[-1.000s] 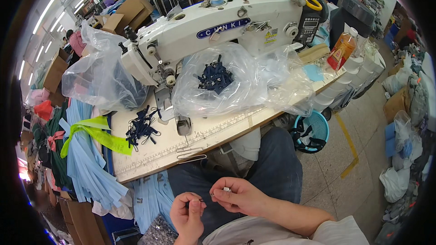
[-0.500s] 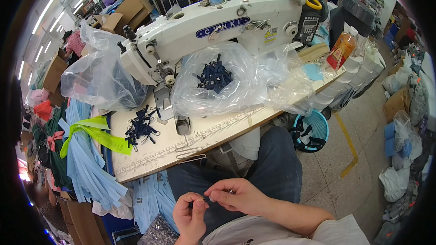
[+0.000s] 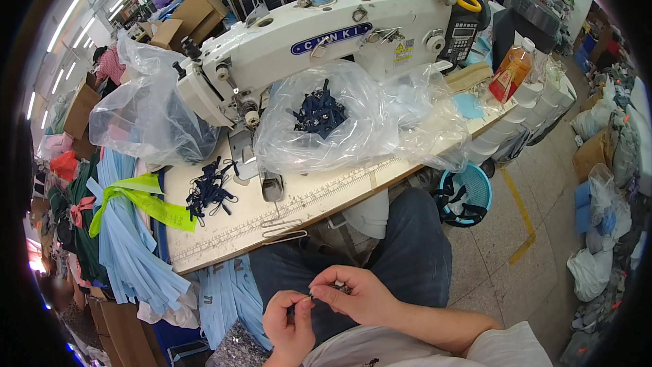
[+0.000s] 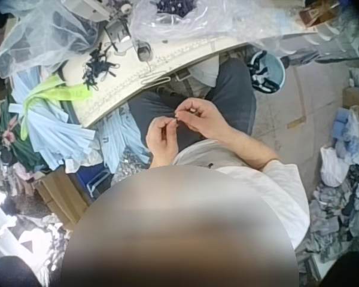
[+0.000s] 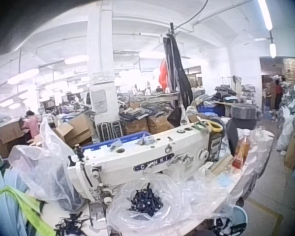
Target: Assembling small metal hardware components by hand at a workbench.
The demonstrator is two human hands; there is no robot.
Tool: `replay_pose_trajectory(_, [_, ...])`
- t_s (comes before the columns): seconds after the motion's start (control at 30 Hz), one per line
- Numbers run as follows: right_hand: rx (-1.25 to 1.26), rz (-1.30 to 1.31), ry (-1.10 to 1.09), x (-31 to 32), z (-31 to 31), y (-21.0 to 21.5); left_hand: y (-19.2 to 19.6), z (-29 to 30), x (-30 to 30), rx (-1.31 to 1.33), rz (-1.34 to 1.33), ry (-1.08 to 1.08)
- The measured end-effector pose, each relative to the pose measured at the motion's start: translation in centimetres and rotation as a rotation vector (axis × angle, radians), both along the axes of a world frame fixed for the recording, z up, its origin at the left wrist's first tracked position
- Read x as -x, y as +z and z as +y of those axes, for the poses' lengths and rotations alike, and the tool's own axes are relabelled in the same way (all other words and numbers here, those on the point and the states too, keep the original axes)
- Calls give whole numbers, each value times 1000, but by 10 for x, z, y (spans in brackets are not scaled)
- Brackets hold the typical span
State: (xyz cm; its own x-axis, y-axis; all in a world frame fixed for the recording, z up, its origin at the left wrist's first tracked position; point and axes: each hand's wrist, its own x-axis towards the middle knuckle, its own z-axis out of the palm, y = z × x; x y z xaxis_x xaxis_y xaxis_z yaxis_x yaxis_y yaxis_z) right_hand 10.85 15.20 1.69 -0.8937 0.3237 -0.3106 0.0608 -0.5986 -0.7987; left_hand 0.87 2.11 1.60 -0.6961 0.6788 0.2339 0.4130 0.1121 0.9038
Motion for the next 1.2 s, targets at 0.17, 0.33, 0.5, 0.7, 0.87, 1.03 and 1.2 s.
replay_pose_trajectory(0.17, [-56,6,30,-1,2,-1,-3,0,0,10,98,62])
replay_pose_trajectory(0.33, [-175,45,37,2,-1,-4,-2,1,-1,4,47,55])
replay_pose_trajectory(0.5, [-203,61,-4,1,0,-5,0,2,5,-12,160,3])
replay_pose_trajectory(0.7, [55,5,6,0,5,-1,1,-1,3,31,107,-25])
replay_pose_trajectory(0.87, [82,6,51,-1,6,-10,0,1,16,5,286,-159])
replay_pose_trajectory(1.03, [146,-23,45,2,3,-12,-4,1,19,-47,326,-149])
replay_pose_trajectory(1.2, [164,-2,-30,3,-2,-13,-15,-5,10,-189,-12,-96])
